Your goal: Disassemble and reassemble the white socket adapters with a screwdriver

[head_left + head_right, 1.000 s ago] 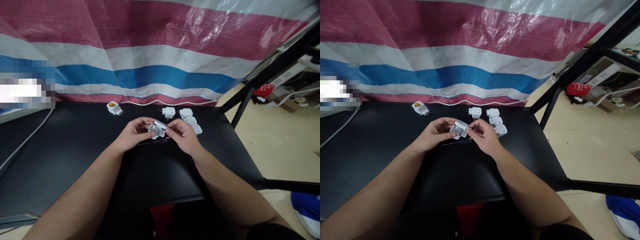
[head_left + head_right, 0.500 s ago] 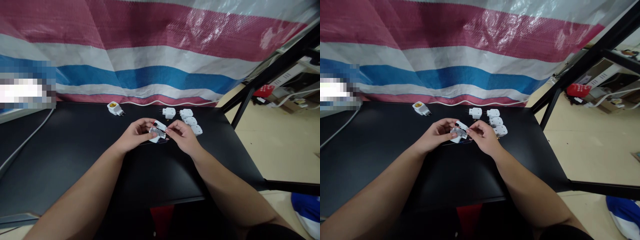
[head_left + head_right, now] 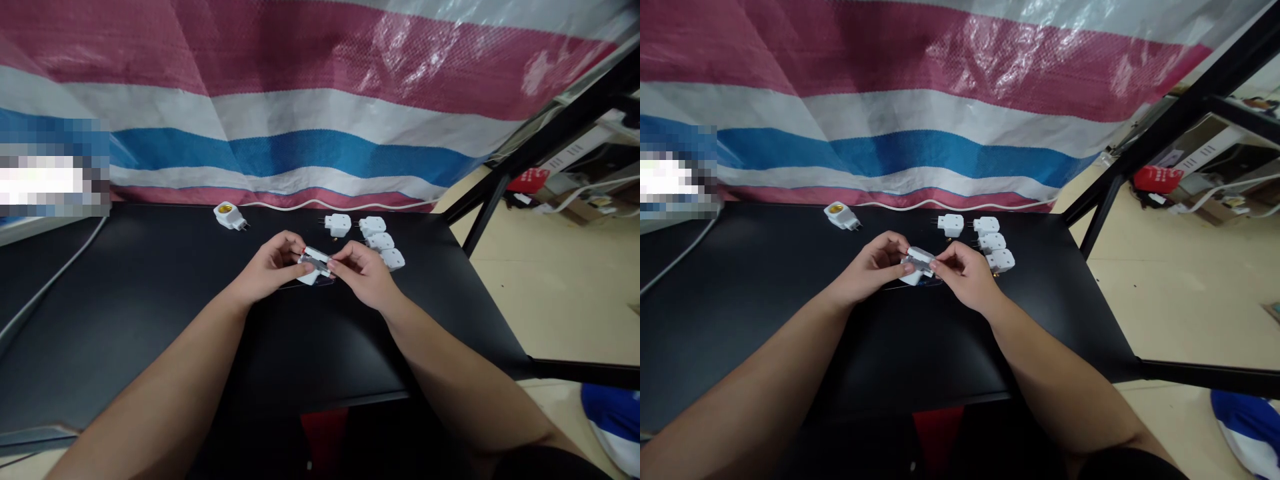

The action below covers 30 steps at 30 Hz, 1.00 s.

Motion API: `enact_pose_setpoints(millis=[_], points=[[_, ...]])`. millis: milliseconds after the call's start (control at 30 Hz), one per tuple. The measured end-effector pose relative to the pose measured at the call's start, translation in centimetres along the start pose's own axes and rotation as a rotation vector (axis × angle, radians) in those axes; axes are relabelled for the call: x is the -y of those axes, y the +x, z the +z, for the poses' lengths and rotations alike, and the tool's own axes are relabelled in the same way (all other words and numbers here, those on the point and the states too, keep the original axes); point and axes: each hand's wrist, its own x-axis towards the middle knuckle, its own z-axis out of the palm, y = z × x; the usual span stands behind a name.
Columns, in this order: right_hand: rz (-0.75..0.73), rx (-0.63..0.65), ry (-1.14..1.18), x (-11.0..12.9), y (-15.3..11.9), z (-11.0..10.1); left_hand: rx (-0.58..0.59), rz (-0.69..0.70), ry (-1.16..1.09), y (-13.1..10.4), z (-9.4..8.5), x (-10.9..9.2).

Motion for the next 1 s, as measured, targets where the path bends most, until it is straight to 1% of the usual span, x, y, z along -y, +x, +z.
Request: enact_pose_setpoints(millis=[233,433,633,733,800,867,1000], points=[[-0.026,-0.007,-0.026,-0.08,-0.08,0.05,-0.024,0.003,0.021,0.04,-0.17,0.34],[-0.018,0.026,-0.051,0.14,0.21,-0.26,-0.015,0.000,0.028,0.00,-0.11,0.19],[-0.002,0.020,-0.083,0.35,0.40,-0.72,-0.012,0.028,0.071,-0.04,0.08,0.20],[-0.024,0.010,-0.073,0.29,0.41,-0.79,-0.026,0.049,0.092,-0.03,0.08,0.30],[-0.052,-0.013,-0.062,0.20,0.40,-0.80,-0.037,0.071,0.116,-0.03,-0.01,0.35],[-0.075,-0.063,-0.066,0.10,0.41,-0.83,-0.041,0.081,0.139,-0.03,-0.16,0.39],[-0.118,-0.163,-0.158,-0.11,0.39,-0.84,-0.061,0.075,0.150,-0.03,-0.50,0.42]])
